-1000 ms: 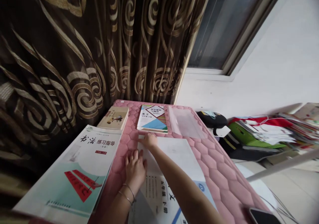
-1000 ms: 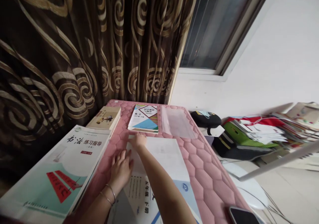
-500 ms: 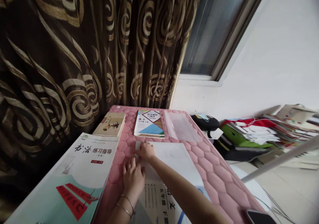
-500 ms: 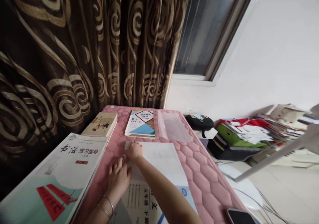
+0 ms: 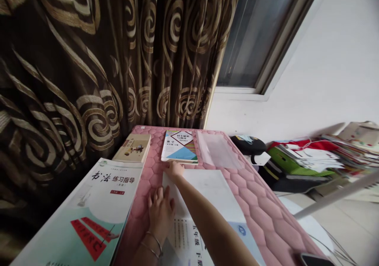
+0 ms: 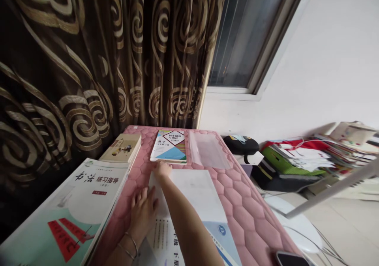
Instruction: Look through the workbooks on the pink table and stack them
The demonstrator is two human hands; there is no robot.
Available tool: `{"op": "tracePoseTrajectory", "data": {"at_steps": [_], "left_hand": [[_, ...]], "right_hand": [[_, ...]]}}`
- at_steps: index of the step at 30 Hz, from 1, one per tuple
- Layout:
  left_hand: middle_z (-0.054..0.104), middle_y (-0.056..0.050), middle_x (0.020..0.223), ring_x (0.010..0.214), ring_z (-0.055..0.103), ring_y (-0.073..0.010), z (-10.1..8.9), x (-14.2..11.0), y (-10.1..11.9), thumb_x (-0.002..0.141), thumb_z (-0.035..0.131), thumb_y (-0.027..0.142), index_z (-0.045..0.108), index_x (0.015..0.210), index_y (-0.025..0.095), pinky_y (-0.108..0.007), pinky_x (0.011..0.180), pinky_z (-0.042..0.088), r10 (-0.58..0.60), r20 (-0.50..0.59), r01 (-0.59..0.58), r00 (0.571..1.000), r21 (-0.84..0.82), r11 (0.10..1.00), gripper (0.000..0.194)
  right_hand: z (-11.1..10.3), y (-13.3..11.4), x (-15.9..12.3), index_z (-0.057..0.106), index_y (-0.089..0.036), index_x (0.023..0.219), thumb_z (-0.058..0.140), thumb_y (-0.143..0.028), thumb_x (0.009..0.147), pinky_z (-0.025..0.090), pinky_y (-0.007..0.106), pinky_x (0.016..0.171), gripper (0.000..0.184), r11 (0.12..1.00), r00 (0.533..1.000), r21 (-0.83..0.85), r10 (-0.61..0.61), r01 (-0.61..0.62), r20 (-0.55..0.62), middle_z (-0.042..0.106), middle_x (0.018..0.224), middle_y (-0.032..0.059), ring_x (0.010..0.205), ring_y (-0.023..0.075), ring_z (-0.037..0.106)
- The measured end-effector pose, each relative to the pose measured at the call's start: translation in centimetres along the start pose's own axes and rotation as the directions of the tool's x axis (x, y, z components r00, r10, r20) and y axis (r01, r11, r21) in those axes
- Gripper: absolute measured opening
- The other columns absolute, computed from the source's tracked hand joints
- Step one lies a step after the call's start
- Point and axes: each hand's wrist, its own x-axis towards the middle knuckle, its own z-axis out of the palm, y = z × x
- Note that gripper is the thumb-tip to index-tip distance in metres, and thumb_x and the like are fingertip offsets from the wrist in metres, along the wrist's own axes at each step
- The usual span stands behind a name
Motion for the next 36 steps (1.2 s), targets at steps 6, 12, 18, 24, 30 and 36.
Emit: {"op": "tracePoseTrajectory", "data": {"at_steps": [6, 12, 18, 24, 30, 36], "left_hand": [[0.055, -0.013, 0.138, 0.124, 0.051, -0.0293, -0.2, 0.2, 0.2, 0.093, 0.044, 0.031, 0.059, 0.131, 0.022, -0.049, 0.107, 0.033, -0.026, 0.028, 0.026, 0.999, -0.006, 1.000, 0.042], [0.054, -0.014, 0.138, 0.124, 0.050, -0.0293, -0.5, 0.3, 0.4, 0.093, 0.043, 0.030, 0.059, 0.131, 0.021, -0.048, 0.107, 0.032, -0.032, 0.044, 0.032, 0.999, -0.001, 0.999, 0.042], [0.057, -0.012, 0.134, 0.121, 0.052, -0.0269, -0.1, 0.0, 0.2, 0.094, 0.042, 0.029, 0.054, 0.136, 0.022, -0.045, 0.106, 0.033, -0.005, -0.023, 0.005, 1.000, 0.015, 1.000, 0.044], [0.056, -0.012, 0.136, 0.122, 0.051, -0.0273, -0.3, 0.0, 0.1, 0.093, 0.043, 0.031, 0.056, 0.134, 0.022, -0.046, 0.107, 0.032, -0.005, -0.017, 0.006, 1.000, 0.021, 1.000, 0.043], [0.055, -0.014, 0.136, 0.121, 0.053, -0.0273, -0.8, 0.2, 0.4, 0.094, 0.041, 0.030, 0.058, 0.131, 0.019, -0.046, 0.105, 0.033, 0.025, 0.001, -0.025, 1.000, 0.052, 0.998, 0.043], [0.054, -0.015, 0.138, 0.123, 0.051, -0.0279, -1.3, 0.2, 0.8, 0.094, 0.036, 0.028, 0.052, 0.136, 0.018, -0.051, 0.107, 0.032, 0.015, 0.019, -0.017, 1.000, 0.102, 0.995, 0.046]], "right_hand": [[0.3, 0.7, -3.3, 0.069, -0.019, 0.100, 0.069, -0.046, 0.077, 0.040, 0.032, 0.084, 0.036, 0.996, 0.995, 0.005, -0.091, 0.090, 0.042, 0.071, 0.107, 0.0101, 0.102, 0.0248, 0.064], [-0.3, 1.3, -3.3, 0.071, -0.021, 0.086, 0.078, -0.053, 0.064, 0.041, 0.031, 0.082, 0.040, 0.994, 0.985, -0.006, -0.111, 0.112, 0.130, 0.073, 0.096, 0.0064, 0.093, 0.0243, 0.066], [-0.4, 0.4, -0.1, 0.070, -0.022, 0.098, 0.058, -0.054, 0.084, 0.041, 0.034, 0.083, 0.037, 0.999, 0.999, -0.013, -0.041, 0.042, 0.036, 0.073, 0.098, 0.0081, 0.094, 0.0243, 0.066], [0.1, 0.1, -2.3, 0.058, -0.015, 0.123, 0.049, -0.038, 0.092, 0.039, 0.041, 0.094, 0.040, 0.994, 0.993, 0.002, -0.114, 0.114, -0.023, 0.060, 0.127, 0.0182, 0.117, 0.0284, 0.053], [-0.9, 7.2, -9.5, 0.052, -0.015, 0.134, 0.052, -0.040, 0.092, 0.030, 0.031, 0.111, 0.049, 0.901, 0.900, 0.055, -0.432, 0.429, 0.052, 0.049, 0.143, 0.0119, 0.134, 0.0204, 0.039], [-4.4, 18.2, -14.5, 0.041, -0.011, 0.144, 0.034, -0.039, 0.098, 0.024, 0.046, 0.115, 0.054, 0.983, 0.988, -0.096, -0.151, 0.155, 0.043, 0.034, 0.152, 0.0170, 0.142, 0.0273, 0.030]]}}
